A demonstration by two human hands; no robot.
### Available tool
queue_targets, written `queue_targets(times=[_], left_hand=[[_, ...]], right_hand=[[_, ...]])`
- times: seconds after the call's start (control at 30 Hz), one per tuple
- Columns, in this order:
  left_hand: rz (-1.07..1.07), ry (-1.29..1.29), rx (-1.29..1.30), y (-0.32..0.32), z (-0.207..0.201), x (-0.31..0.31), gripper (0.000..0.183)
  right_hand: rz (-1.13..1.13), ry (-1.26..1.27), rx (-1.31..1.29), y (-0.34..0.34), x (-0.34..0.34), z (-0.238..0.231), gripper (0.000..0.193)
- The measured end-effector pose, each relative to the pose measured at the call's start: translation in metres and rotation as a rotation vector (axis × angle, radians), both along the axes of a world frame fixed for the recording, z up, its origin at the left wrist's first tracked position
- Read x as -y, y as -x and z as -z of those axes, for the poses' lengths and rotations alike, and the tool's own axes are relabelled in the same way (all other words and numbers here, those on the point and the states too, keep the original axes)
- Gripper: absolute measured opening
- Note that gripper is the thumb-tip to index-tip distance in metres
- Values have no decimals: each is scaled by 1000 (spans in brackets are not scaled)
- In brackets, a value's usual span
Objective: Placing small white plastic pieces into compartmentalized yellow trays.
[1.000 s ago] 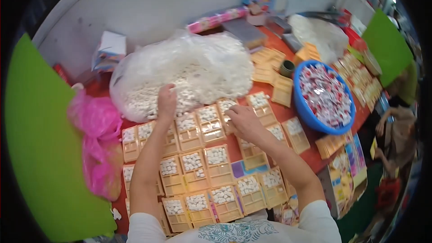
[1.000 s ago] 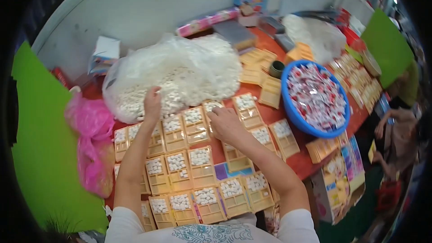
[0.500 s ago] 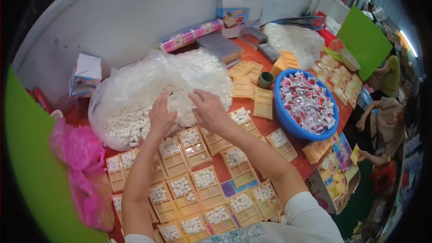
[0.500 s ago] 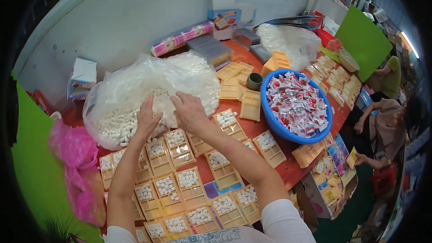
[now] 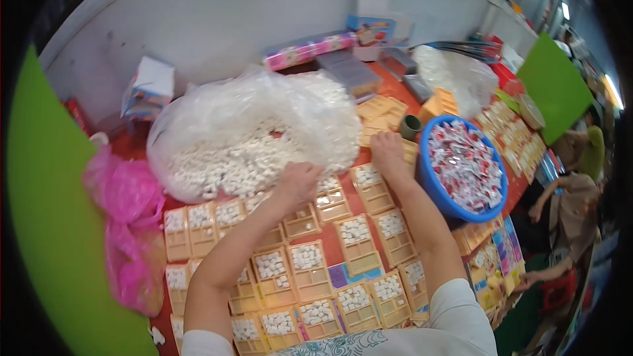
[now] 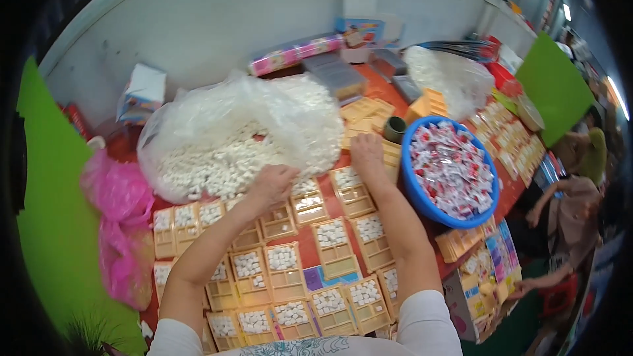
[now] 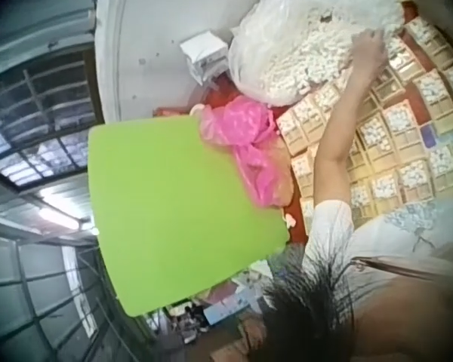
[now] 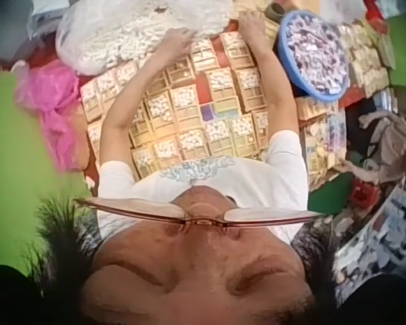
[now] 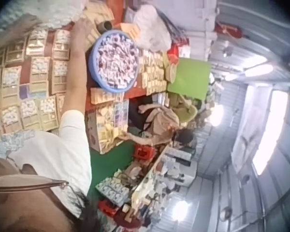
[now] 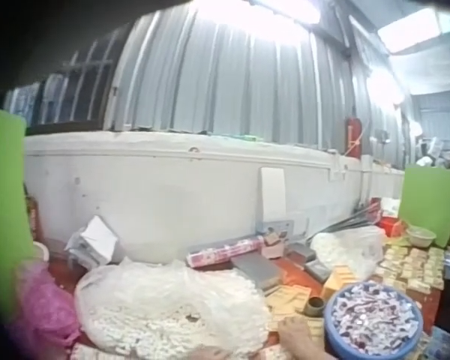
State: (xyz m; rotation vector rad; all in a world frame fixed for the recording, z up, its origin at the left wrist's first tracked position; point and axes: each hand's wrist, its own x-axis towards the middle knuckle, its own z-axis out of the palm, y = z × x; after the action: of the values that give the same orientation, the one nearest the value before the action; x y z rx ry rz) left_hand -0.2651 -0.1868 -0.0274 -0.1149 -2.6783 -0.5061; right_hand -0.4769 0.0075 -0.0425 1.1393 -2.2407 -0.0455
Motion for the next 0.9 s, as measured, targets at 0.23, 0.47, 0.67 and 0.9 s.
queue_targets(times=[0.23,0.47,0.67,0.9], left_hand=[[34,-217,-194,-18,-12,6,27],[5,-332,-232,-27,-28,12,27],[-78,-458,-183,-34,-26,20,28],[-65,-466,-147,-42,-26,8,29]], right_hand=[[-63,-12,-17,4,5,3,13],[-22,-80,19,21,10,6,16],[-56,59,-30,9,17,-9,19],[-46,-64,22,33,16,18,16]])
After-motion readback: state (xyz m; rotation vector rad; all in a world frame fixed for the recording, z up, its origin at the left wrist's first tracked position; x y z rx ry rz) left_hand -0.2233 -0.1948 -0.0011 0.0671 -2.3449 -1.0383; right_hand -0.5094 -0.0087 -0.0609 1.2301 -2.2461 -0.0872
